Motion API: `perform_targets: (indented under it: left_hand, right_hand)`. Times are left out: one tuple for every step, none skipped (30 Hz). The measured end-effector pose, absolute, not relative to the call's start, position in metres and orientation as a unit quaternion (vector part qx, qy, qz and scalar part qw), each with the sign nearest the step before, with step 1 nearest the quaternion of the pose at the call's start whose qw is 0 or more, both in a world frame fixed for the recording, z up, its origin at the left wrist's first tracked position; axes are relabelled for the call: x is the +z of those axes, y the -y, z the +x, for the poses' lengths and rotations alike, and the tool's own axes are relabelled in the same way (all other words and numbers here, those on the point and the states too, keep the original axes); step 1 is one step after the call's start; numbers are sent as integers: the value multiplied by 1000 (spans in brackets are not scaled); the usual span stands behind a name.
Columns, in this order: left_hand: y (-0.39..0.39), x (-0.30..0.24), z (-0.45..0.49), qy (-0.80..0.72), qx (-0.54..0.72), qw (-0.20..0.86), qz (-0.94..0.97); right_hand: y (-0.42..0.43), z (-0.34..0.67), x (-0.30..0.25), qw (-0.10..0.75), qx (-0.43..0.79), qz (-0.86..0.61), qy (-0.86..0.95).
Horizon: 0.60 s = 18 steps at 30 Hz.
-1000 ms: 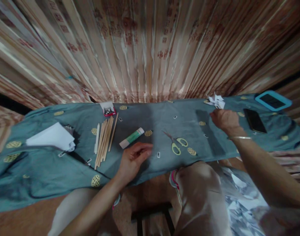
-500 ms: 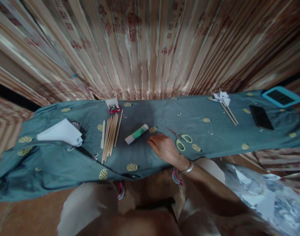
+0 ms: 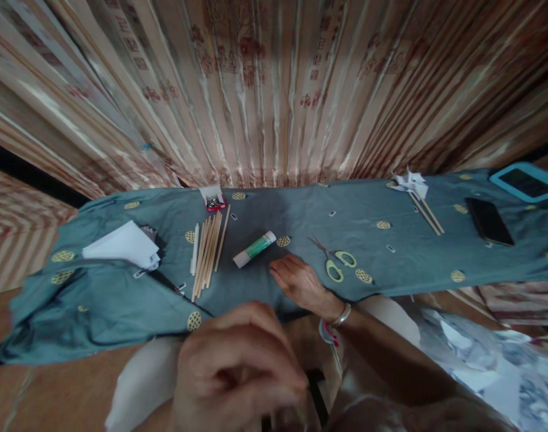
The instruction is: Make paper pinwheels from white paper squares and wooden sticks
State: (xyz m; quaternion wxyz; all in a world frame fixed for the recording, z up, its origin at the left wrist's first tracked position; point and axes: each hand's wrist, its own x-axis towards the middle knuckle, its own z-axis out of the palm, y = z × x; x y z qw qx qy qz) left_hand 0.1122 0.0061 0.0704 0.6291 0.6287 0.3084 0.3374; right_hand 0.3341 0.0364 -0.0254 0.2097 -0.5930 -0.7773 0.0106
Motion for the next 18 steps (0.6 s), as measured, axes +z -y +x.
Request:
perform_targets:
  left_hand:
    - [-27, 86, 128, -312, 359, 614, 630]
    - [-47, 97, 140, -321, 388, 590, 631]
    - [-64, 103, 147, -340, 411, 560, 634]
    - [-80, 102, 147, -366, 438, 518, 637]
    - [-96, 97, 143, -391, 447, 475, 650]
    - [-110, 87, 133, -424, 450, 419, 665]
    - [-125, 76, 119, -460, 454, 356, 675]
    - [-138, 63, 103, -489, 451, 293, 687]
    - [-151, 51, 85, -515, 448, 231, 694]
    - [-163, 41, 68, -539, 433, 175, 702]
    - [-172, 32, 51, -564, 412, 122, 706]
    - [-180, 24, 36, -583, 386, 80, 711]
    - [-186, 18, 25, -594, 351, 63, 721]
    - [-189, 13, 15, -602, 329, 53, 725]
    - [-191, 9, 9, -610, 329, 40, 720]
    - [-192, 6, 5, -612, 318, 38, 723]
    - [-193, 3, 4, -615, 313, 34, 723]
    - [-193, 1, 3, -616, 308, 33, 724]
  right_hand:
    - [-37, 334, -28, 217, 9, -594, 774]
    - [-38, 335, -30, 225, 10, -592, 774]
    - [-39, 336, -32, 233, 12, -588, 775]
    - [-39, 337, -33, 242, 15, -582, 776]
    - [-40, 338, -34, 249, 19, -576, 779]
    - [-40, 339, -35, 255, 22, -571, 780]
    - [-40, 340, -35, 260, 24, -569, 780]
    - [-40, 341, -36, 264, 26, -568, 779]
    - [-40, 341, -36, 267, 28, -568, 778]
    - [-39, 342, -36, 270, 29, -568, 777]
    - [-39, 342, -35, 273, 31, -567, 777]
    - [-39, 342, -35, 276, 33, -564, 778]
    - [-39, 342, -35, 278, 34, -560, 779]
    - [-39, 342, -35, 280, 35, -558, 781]
    - [-38, 342, -34, 281, 35, -557, 781]
    - [-38, 343, -34, 281, 36, -558, 780]
    - [-38, 343, -34, 280, 38, -561, 778]
    - [-37, 343, -34, 280, 40, -563, 776]
